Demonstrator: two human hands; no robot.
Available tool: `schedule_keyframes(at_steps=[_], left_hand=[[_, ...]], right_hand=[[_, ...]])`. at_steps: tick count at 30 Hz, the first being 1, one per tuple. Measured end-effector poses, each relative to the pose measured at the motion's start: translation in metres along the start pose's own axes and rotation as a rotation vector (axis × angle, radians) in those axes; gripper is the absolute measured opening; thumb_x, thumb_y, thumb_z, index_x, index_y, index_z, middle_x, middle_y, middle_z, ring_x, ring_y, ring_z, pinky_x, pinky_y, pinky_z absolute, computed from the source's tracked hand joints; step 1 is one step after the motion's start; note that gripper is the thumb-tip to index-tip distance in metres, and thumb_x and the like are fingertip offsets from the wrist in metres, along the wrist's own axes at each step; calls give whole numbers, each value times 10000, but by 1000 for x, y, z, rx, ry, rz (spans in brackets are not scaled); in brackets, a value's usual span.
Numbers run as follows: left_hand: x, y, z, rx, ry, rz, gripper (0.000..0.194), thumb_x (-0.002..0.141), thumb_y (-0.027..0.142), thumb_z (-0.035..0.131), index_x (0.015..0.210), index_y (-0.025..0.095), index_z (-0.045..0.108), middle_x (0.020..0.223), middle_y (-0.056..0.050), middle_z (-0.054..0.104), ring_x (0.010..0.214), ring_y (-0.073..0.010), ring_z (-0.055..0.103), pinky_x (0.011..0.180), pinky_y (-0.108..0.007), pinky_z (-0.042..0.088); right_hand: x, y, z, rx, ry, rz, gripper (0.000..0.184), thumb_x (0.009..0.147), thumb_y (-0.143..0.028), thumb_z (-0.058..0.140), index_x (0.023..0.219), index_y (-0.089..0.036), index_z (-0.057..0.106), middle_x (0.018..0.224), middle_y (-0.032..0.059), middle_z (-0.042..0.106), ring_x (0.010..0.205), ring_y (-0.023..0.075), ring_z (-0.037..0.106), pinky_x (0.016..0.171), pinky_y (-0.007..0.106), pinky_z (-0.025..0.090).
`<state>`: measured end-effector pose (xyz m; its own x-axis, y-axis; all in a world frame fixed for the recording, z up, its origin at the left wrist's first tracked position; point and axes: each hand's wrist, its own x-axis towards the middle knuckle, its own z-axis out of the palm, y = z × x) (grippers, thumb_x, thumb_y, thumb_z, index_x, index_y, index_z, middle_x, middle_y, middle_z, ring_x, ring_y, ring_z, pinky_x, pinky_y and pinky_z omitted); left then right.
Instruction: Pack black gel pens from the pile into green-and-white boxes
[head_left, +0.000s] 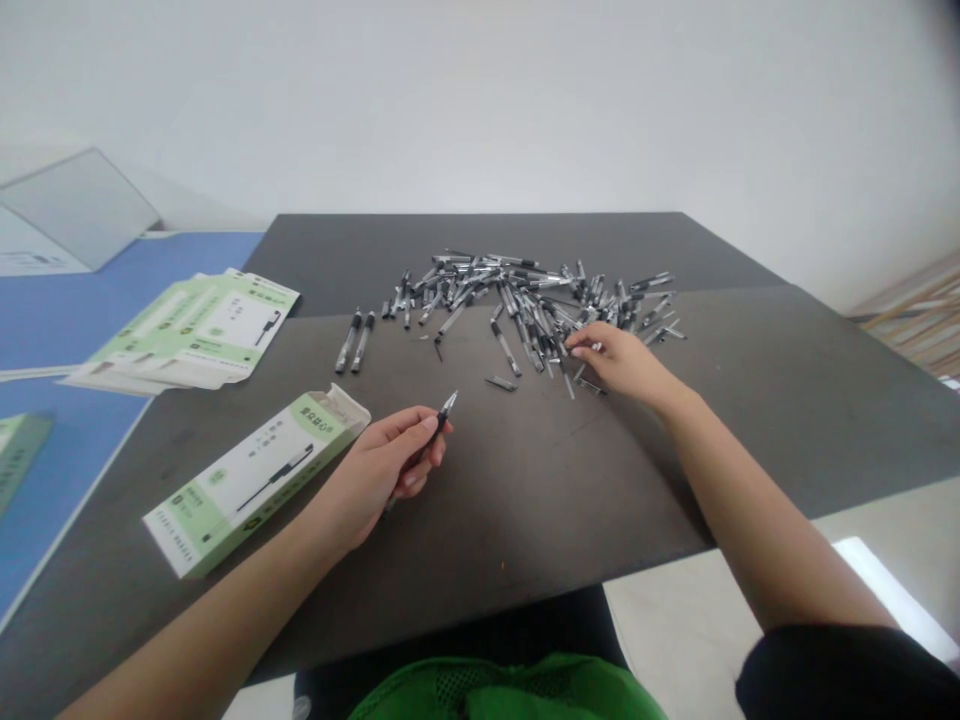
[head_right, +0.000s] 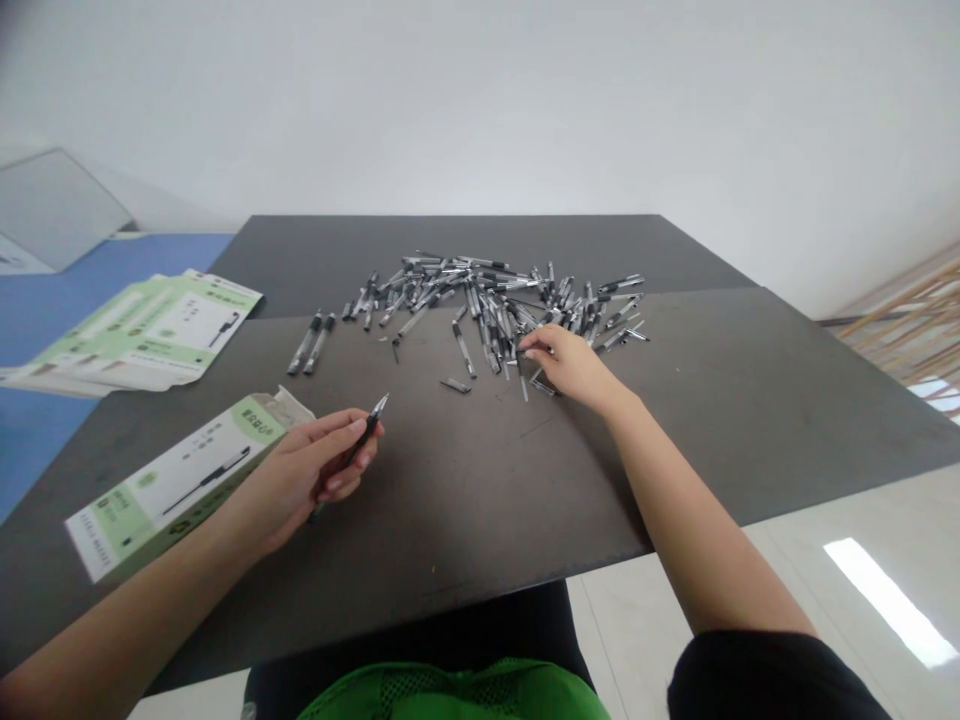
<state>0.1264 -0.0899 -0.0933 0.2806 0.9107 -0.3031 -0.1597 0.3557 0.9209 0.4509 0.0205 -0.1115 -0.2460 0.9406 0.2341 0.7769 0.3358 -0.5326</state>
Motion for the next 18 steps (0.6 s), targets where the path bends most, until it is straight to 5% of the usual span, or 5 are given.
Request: schedule_keyframes(at_steps=[3, 10, 18], left_hand=[[-2, -1, 1, 42, -16, 5, 188, 893, 331, 636, 844, 149, 635, 640, 30, 565, 404, -22, 343, 375, -157, 215], [-3, 2, 2, 164, -26, 75, 188, 894, 348, 619, 850, 166, 645, 636, 31, 571, 421, -39, 358, 394, -174, 222], [-7, 6, 3, 235, -63, 122, 201, 892, 367, 609, 851, 173, 643, 634, 30, 573, 451, -58, 384, 422, -188, 246]], right_hand=[[-3, -32, -11, 188, -18, 0, 254, 899, -276, 573, 1047, -148, 734, 869, 77, 702, 744, 192, 616, 715, 350, 487], [-14, -118, -27, 417, -233, -187, 182, 896, -296, 639, 981, -201, 770, 844, 50, 674, 766, 177, 623, 701, 319, 474], [-17, -134, -8, 468, -331, -193, 117, 902, -255, 639, 982, -176, 674, 757, 14, 648, 663, 137, 565, 612, 273, 418]])
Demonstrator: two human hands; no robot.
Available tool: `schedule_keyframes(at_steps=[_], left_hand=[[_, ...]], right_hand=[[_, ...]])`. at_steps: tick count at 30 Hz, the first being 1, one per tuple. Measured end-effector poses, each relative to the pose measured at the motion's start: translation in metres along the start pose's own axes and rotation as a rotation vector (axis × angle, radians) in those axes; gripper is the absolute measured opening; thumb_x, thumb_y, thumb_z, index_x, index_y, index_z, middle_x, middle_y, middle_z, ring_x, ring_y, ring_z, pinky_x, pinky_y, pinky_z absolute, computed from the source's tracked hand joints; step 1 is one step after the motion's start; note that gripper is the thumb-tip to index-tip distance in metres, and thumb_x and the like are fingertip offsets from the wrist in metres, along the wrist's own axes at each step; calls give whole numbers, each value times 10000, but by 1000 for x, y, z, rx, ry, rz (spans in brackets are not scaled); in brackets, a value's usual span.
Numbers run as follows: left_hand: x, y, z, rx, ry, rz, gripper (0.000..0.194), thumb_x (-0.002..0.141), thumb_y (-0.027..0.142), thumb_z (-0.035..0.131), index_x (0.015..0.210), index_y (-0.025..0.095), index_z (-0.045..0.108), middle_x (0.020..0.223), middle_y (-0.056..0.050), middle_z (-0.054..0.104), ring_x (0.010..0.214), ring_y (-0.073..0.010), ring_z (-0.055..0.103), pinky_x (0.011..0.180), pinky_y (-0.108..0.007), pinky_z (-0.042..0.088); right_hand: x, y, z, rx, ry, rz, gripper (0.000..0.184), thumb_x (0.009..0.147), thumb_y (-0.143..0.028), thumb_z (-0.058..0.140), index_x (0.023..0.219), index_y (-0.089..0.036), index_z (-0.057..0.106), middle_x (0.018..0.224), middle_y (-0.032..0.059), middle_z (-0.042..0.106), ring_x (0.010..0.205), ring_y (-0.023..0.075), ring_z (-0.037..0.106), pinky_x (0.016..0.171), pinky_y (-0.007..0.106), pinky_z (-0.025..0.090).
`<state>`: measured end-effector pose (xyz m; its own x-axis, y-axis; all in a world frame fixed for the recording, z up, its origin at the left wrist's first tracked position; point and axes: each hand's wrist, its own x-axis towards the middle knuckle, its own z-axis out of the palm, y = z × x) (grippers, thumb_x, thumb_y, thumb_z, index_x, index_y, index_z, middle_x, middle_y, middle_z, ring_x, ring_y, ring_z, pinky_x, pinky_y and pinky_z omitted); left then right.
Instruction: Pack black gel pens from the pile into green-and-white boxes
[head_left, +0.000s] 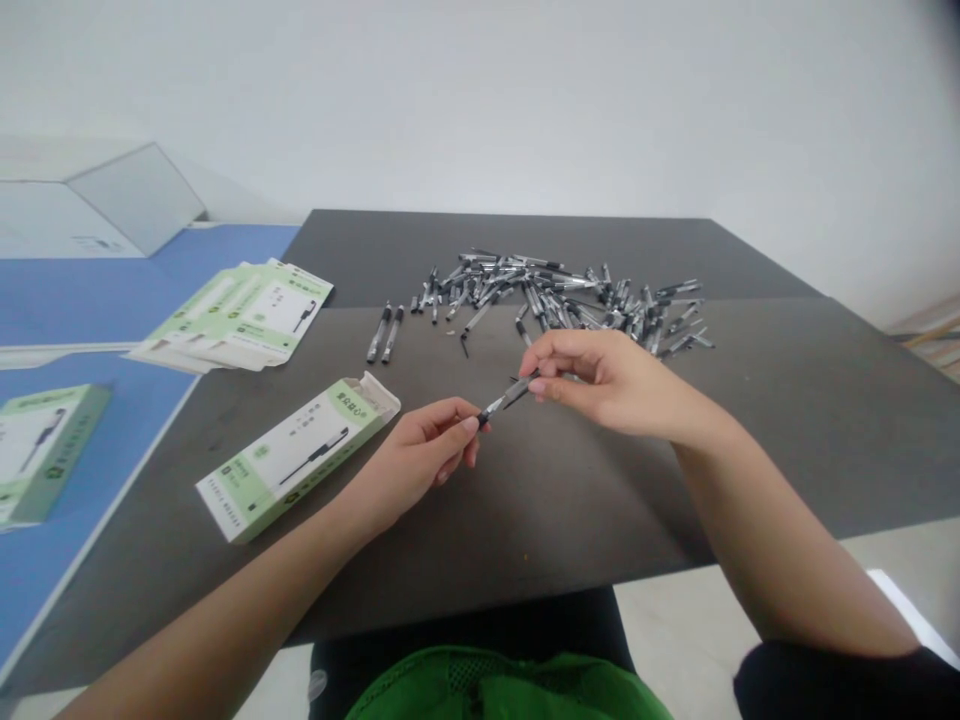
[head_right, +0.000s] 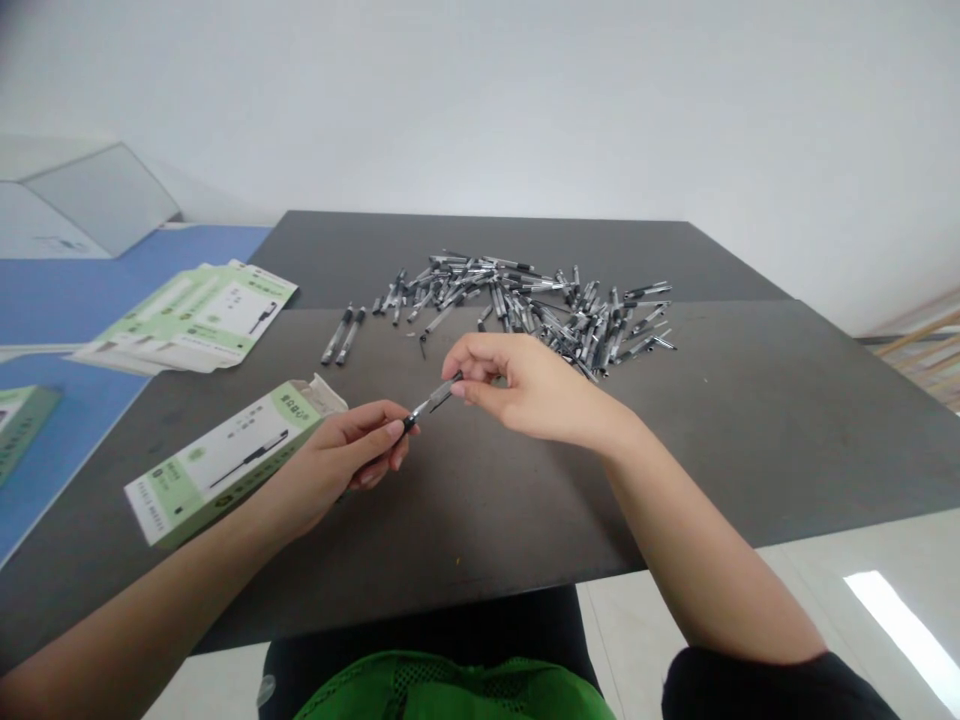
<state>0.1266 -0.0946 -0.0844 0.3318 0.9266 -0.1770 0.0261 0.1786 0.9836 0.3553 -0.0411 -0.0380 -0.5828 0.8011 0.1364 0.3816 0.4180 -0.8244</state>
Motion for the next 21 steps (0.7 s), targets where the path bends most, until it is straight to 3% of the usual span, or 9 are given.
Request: schedule_keyframes(at_steps=[5, 15, 21], left_hand=[[0, -2, 0, 30, -27, 44, 206, 890, 385, 632, 872, 180, 649, 623, 36, 574, 468, -68, 396, 437, -199, 257], [-5, 3, -5, 255, -15, 105, 236, 890, 360, 627, 749, 178, 675, 604, 9, 624, 487, -99, 417, 499, -237, 297], [-11, 6, -1, 546, -4, 148, 263, 918, 350, 561, 769, 196, 714, 652, -9, 671, 595, -163, 550, 588, -265, 372]], right_hand=[[2, -2, 9, 57, -43, 25, 93, 872, -257, 671, 924, -184, 694, 764, 18, 681, 675, 142, 602, 605, 271, 431], [-1, 9, 27, 413, -74, 127, 108, 765, -230, 768, 818, -177, 690, 678, 13, 705, 652, 145, 665, 624, 271, 512], [-12, 12, 34, 336, -65, 153, 71, 813, -226, 714, 846, -171, 684, 715, 31, 723, 664, 152, 671, 614, 271, 495]])
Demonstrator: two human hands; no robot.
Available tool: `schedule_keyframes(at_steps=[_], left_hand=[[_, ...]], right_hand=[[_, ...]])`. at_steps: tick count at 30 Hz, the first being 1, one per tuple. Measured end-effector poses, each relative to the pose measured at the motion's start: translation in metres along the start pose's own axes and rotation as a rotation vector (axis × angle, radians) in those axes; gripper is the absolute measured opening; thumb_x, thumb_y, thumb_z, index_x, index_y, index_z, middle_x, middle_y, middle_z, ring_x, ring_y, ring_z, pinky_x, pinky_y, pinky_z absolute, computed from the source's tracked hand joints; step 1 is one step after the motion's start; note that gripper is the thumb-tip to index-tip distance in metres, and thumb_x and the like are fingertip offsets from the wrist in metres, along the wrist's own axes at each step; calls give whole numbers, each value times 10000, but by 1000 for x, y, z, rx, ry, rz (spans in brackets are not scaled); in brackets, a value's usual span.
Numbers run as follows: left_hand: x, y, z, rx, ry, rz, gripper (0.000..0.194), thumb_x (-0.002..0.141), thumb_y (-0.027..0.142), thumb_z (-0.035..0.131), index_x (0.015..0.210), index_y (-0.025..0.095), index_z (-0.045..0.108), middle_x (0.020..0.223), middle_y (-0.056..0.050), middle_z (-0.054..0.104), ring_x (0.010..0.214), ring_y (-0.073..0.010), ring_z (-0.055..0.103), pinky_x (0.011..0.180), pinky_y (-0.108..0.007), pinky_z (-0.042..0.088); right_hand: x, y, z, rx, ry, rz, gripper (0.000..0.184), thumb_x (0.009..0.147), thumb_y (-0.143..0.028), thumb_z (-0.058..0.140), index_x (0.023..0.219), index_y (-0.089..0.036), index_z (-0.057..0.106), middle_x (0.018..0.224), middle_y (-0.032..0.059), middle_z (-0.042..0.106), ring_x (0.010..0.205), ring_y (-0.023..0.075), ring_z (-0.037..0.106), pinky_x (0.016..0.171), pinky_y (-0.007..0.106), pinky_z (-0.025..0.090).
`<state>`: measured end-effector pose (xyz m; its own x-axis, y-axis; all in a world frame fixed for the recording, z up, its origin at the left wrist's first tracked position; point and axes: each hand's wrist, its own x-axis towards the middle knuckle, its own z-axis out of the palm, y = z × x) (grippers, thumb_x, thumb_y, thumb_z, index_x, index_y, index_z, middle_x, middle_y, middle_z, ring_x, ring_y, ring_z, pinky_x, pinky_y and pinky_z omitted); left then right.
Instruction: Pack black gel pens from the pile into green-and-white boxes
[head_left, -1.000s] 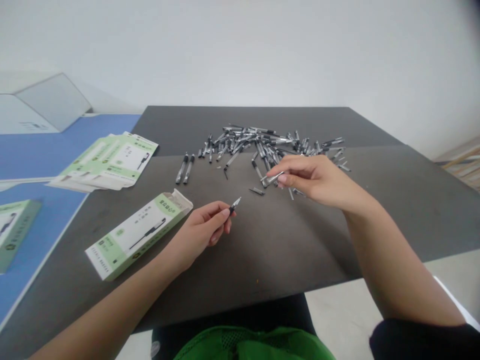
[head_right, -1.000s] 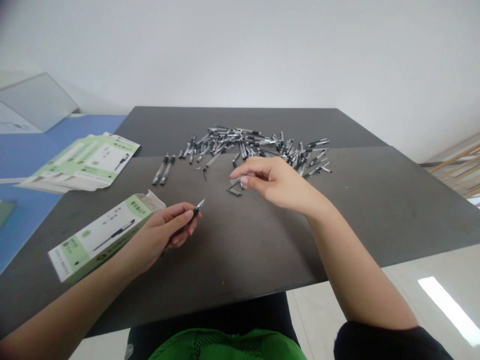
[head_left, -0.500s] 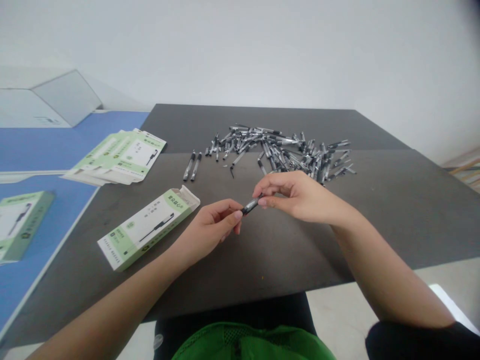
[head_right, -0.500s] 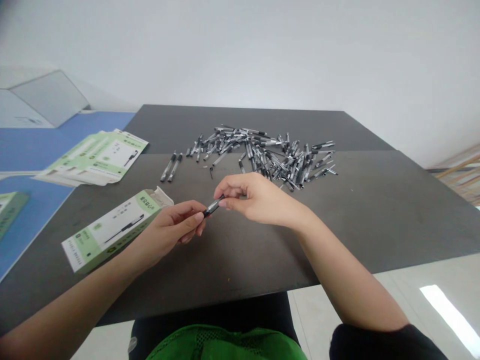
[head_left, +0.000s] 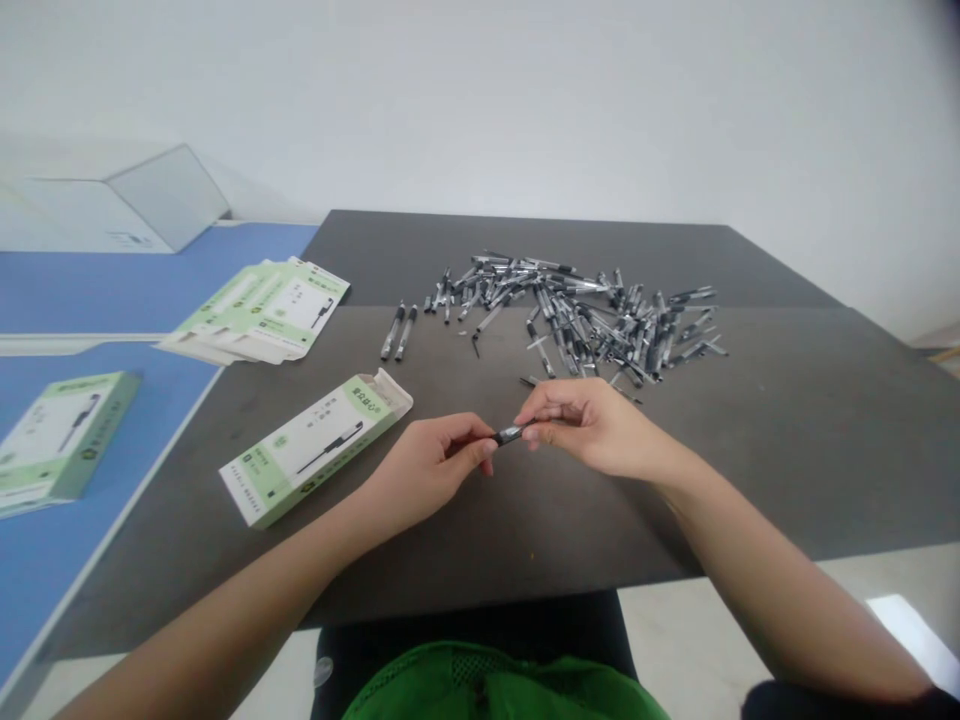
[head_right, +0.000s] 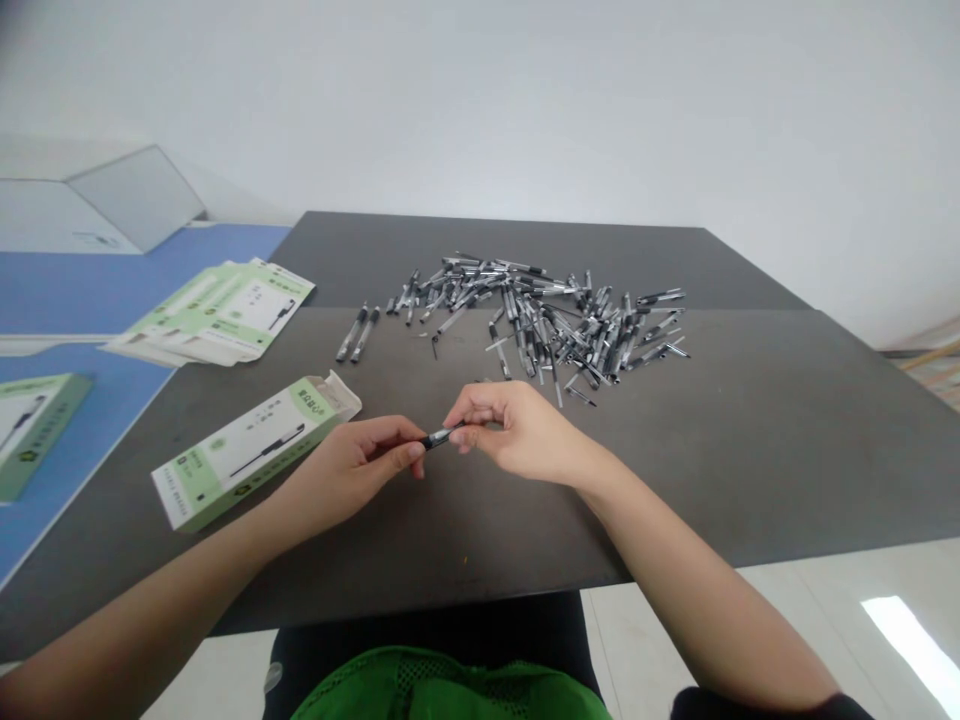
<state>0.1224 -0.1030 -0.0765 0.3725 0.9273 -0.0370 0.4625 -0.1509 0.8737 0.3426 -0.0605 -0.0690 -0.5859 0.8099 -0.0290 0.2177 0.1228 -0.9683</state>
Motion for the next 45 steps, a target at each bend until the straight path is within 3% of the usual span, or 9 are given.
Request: schedule_keyframes(at_steps=[4, 7, 10, 12, 14, 20, 28, 36, 45], left_hand=[[-17, 1, -28, 285, 228, 55, 401, 966, 446, 489, 1235, 219, 682, 1149, -99, 731, 1034, -296, 653, 914, -380, 448], [-35, -19, -61, 668, 523, -78, 663, 879, 574, 589, 1432, 215, 514, 1449, -182, 544, 1360, -457, 436, 1103, -563, 296], [-49, -54, -82, 841, 454, -358, 925, 751, 709, 649, 1435, 112, 477, 1417, -304, 509, 1320, -555, 432, 1027, -624, 360], [-55, -71, -86, 887, 308, -416, 856, 756, 694, 625, 1355, 90, 537, 1364, -296, 557, 1248, -528, 507, 989, -605, 411], [-59, -79, -84, 921, 268, -426, 777, 776, 639, 596, 1329, 95, 545, 1326, -261, 600, 1210, -475, 557, 976, -572, 444], [-77, -68, -77, 794, 398, -291, 801, 765, 625, 596, 1395, 141, 487, 1318, -194, 644, 1164, -394, 622, 976, -499, 487], [-98, -63, -66, 707, 575, -145, 789, 773, 632, 643, 1413, 194, 493, 1381, -159, 624, 1215, -386, 611, 1015, -508, 495], [-102, -60, -62, 667, 620, -37, 746, 786, 624, 658, 1383, 202, 509, 1340, -170, 641, 1170, -386, 637, 926, -481, 542], [-99, -52, -54, 735, 709, 73, 728, 763, 577, 716, 1328, 158, 527, 1196, -162, 681, 1082, -355, 675, 888, -458, 561]], right_hand=[[-7, -17, -13, -123, 129, -78, 88, 831, -263, 721, 868, -187, 694, 724, 34, 717, 672, 162, 660, 633, 291, 498], [-4, -33, -19, -178, 327, -184, 101, 825, -283, 740, 872, -205, 695, 685, 26, 684, 655, 167, 638, 631, 305, 498], [12, -43, -11, -284, 382, -262, 57, 845, -242, 703, 887, -203, 700, 707, 22, 673, 661, 166, 622, 626, 307, 480], [27, -44, 1, -403, 348, -315, 62, 847, -183, 666, 893, -186, 707, 748, 22, 683, 693, 163, 621, 660, 305, 473], [42, -45, 12, -521, 312, -362, 98, 836, -129, 634, 884, -165, 711, 778, 28, 698, 721, 162, 622, 685, 297, 464], [59, -62, 28, -654, 257, -418, 142, 838, -112, 604, 895, -161, 725, 815, 24, 722, 737, 158, 624, 685, 281, 450], [31, -99, 12, -707, 382, -513, 122, 838, -124, 643, 893, -183, 735, 807, 17, 716, 722, 158, 635, 656, 292, 499], [8, -120, 6, -770, 368, -479, 124, 865, -148, 662, 898, -234, 745, 787, 20, 715, 674, 164, 626, 594, 302, 473], [26, -112, 39, -835, 18, -570, 177, 912, -123, 566, 965, -196, 718, 901, 10, 735, 814, 151, 661, 733, 265, 454]])
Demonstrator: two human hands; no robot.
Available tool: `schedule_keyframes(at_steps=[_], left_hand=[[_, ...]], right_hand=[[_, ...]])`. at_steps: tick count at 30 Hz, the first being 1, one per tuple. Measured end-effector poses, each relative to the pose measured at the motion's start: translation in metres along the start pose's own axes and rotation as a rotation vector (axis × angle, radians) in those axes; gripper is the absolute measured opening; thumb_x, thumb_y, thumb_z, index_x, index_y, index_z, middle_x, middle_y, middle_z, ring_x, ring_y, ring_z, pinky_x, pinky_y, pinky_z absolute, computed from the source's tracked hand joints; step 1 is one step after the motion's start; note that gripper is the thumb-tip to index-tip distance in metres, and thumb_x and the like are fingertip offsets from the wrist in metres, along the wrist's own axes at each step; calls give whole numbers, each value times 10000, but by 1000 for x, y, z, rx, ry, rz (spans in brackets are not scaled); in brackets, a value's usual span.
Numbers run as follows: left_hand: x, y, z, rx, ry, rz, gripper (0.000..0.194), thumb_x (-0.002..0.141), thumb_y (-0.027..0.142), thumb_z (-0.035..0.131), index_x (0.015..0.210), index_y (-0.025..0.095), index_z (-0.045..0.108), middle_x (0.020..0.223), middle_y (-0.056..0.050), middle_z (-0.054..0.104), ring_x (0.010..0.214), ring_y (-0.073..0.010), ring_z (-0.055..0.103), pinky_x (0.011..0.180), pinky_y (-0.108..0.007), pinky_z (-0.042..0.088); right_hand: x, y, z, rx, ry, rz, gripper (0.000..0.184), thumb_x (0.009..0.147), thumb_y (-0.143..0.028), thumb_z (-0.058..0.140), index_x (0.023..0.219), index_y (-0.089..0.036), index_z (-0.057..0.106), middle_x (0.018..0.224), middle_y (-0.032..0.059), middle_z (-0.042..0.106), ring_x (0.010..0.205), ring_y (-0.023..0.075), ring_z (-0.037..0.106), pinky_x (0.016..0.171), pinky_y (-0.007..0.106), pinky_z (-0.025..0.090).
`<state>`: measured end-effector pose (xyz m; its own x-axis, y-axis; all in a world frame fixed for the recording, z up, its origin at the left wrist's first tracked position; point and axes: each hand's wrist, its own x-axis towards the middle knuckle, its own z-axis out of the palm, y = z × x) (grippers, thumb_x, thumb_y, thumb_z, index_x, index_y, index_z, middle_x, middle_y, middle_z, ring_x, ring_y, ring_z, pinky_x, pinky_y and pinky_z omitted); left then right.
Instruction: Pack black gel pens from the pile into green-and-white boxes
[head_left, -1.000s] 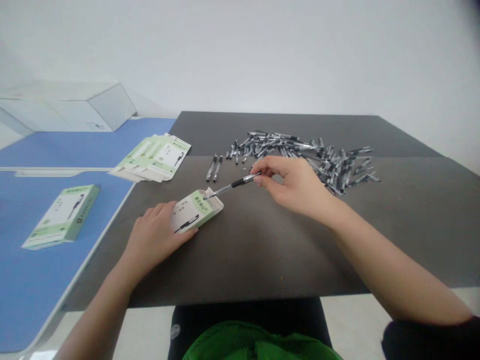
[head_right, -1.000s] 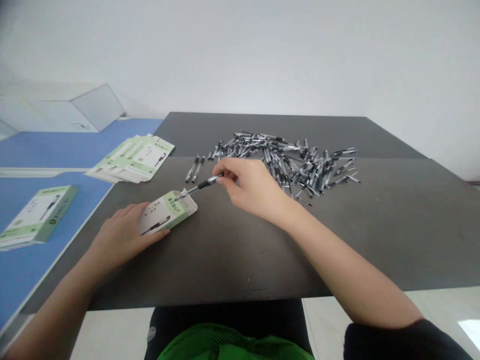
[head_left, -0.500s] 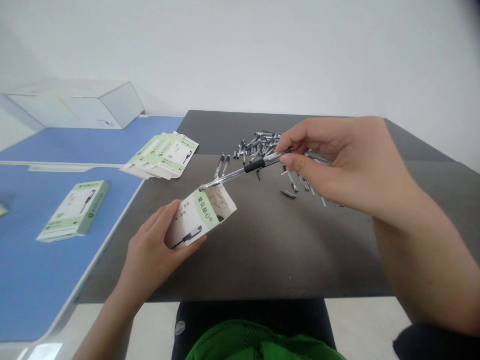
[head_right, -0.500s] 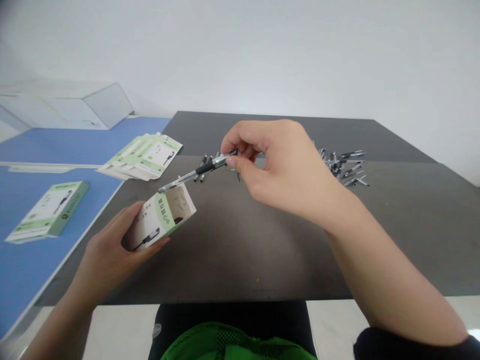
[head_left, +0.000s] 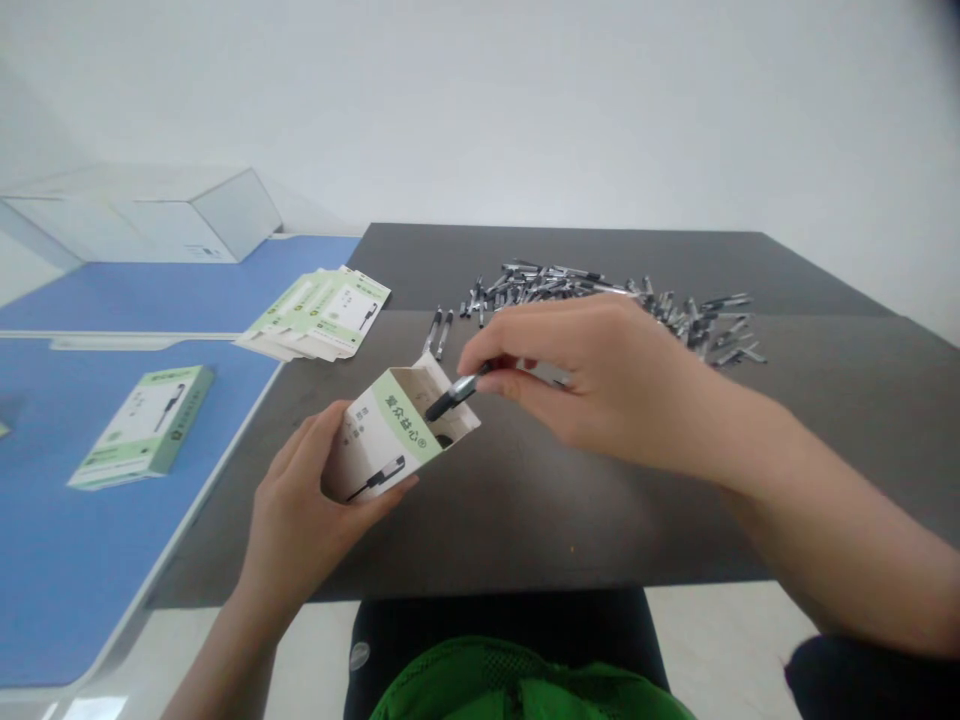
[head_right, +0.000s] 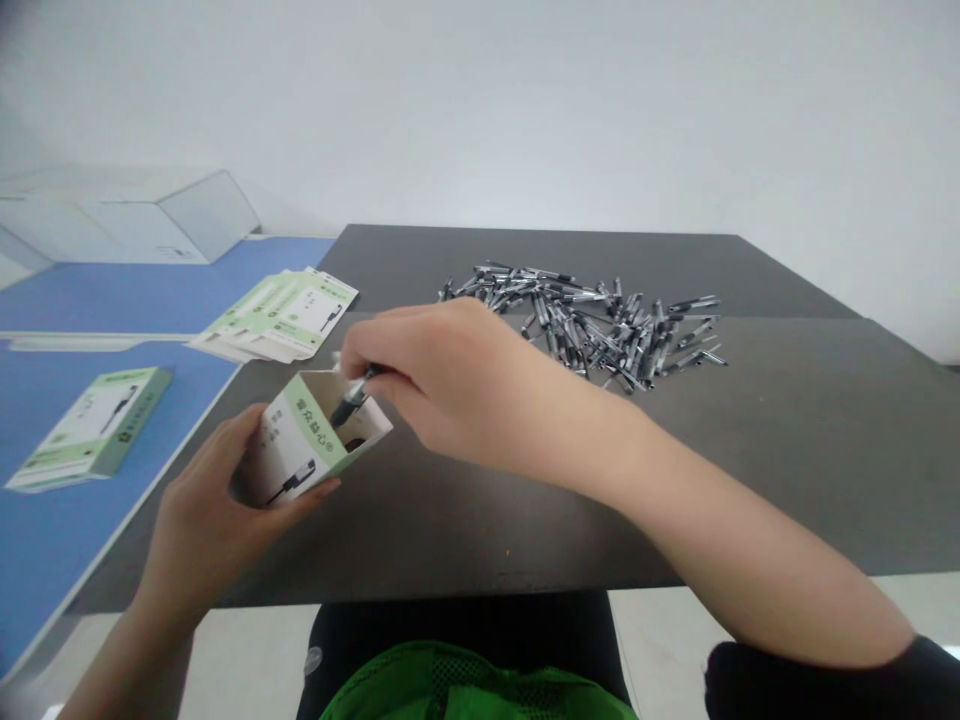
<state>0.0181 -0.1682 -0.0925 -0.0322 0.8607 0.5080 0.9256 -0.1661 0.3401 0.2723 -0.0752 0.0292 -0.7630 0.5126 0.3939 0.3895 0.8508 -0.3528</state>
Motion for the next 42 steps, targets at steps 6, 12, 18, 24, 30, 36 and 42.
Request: schedule_keyframes(at_steps=[6, 12, 18, 24, 30, 36, 42], left_hand=[[0, 1, -1, -32, 52, 12, 724, 749, 574, 738, 1315, 169, 538, 1146, -133, 697, 1006, -312, 695, 833, -393, 567], [-1, -1, 1, -60, 80, 23, 732, 741, 531, 757, 1342, 187, 522, 1208, -133, 682, 1069, -319, 678, 894, -409, 553], [0, 6, 0, -63, 46, -5, 708, 739, 461, 774, 1344, 215, 498, 1237, -121, 659, 1110, -319, 653, 948, -412, 531], [1, 11, -3, -100, 64, 2, 714, 745, 474, 766, 1343, 194, 493, 1216, -122, 654, 1079, -307, 654, 910, -384, 530], [10, -5, -7, 60, -155, -50, 741, 781, 546, 689, 1374, 153, 485, 1257, -175, 646, 1101, -369, 638, 930, -480, 515], [23, -42, 11, 249, -477, -57, 751, 814, 589, 586, 1380, 101, 522, 1316, -216, 629, 1175, -412, 593, 981, -516, 477], [20, -44, 20, 428, -538, -15, 832, 910, 590, 416, 1534, 43, 363, 1440, -251, 539, 1258, -452, 512, 972, -576, 454]], right_hand=[[11, -1, 17, -18, 91, 11, 158, 933, -201, 584, 1062, -200, 675, 944, 11, 708, 887, 167, 634, 847, 300, 417], [9, 3, 13, -23, 43, -92, 193, 987, -197, 529, 1007, -202, 721, 819, 0, 661, 853, 154, 582, 848, 318, 393], [12, 10, 19, 48, -75, -229, 248, 1000, -169, 507, 932, -187, 745, 908, 45, 599, 884, 159, 536, 823, 321, 411], [9, 0, 12, 108, -107, -153, 258, 994, -201, 519, 1153, -245, 717, 1069, 72, 569, 1036, 197, 535, 937, 382, 460], [-9, 30, -6, 117, 57, 118, 312, 953, -166, 496, 1164, -222, 718, 1049, 65, 659, 948, 190, 603, 846, 342, 507], [-13, 125, 28, 68, -64, 467, 359, 842, -20, 472, 1041, -118, 753, 1058, 108, 730, 930, 180, 646, 855, 313, 492], [17, 159, 72, -53, -175, 527, 406, 848, -13, 443, 1107, -111, 739, 1176, 136, 719, 1055, 190, 649, 933, 269, 463]])
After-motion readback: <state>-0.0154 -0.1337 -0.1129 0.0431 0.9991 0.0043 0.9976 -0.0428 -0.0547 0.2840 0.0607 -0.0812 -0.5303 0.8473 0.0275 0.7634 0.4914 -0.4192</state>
